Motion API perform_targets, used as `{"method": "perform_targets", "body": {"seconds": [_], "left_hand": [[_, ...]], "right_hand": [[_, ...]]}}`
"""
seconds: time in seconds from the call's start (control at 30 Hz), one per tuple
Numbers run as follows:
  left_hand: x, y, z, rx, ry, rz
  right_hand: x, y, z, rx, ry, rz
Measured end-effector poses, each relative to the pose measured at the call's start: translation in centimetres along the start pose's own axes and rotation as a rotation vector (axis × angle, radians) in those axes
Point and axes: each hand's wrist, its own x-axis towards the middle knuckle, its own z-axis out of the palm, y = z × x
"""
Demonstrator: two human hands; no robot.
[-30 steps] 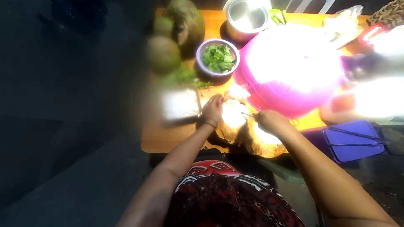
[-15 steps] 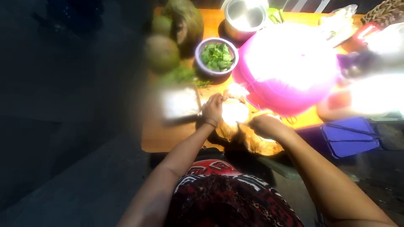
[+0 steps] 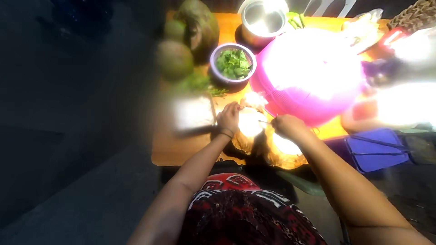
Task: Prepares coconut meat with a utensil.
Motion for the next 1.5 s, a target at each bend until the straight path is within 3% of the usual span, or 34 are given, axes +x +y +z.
{"method": "perform_targets", "body": {"seconds": [0.1, 0.2, 0.4, 0.53, 0.73, 0.9, 1.07, 1.2, 1.3, 1.4, 1.5], "left_hand": [[0.1, -0.1, 0.1, -0.005, 0.008, -0.005], [0.2, -0.1, 0.2, -0.004, 0.010, -0.007], [0.1, -0.2, 0.2, 0.008, 0.023, 0.012], [0.2, -0.3, 0.4, 0.002, 0.035, 0.006], [0.1, -0.4, 0.5, -0.004, 0.073, 0.052], [0.0, -0.5, 0.7, 0.007, 0.090, 0.058], [-0.1, -0.5, 0.6, 0.019, 0.094, 0.073], [0.1, -0.4, 0.5, 0.020, 0.066, 0.048], [0.0, -0.7, 0.7, 0.025, 0.083, 0.070], [-0.1, -0.6, 0.5, 0.032, 0.085, 0.084], [0.0, -0.4, 0.4, 0.040, 0.076, 0.072]], "right_hand": [[-0.1, -0.1, 1.0, -0.021, -0.042, 0.005], [0.0, 0.2, 1.1, -0.057, -0.120, -0.103], [0.9, -0.1, 0.3, -0.007, 0.006, -0.009], [0.0, -0.3, 1.3, -0.071, -0.122, -0.107], [0.7, 0.6, 0.1, 0.040, 0.013, -0.021], [0.4, 0.3, 0.8, -0.065, -0.143, -0.094], [1.2, 0.5, -0.3, 0.020, 0.046, -0.059], [0.9, 0.4, 1.2, 0.006, -0.075, -0.084], [0.2, 0.0, -0.3, -0.027, -0.173, -0.125], [1.4, 0.4, -0.1, 0.035, 0.018, -0.085], [2.0, 0.8, 2.0, 0.058, 0.007, -0.071]]}}
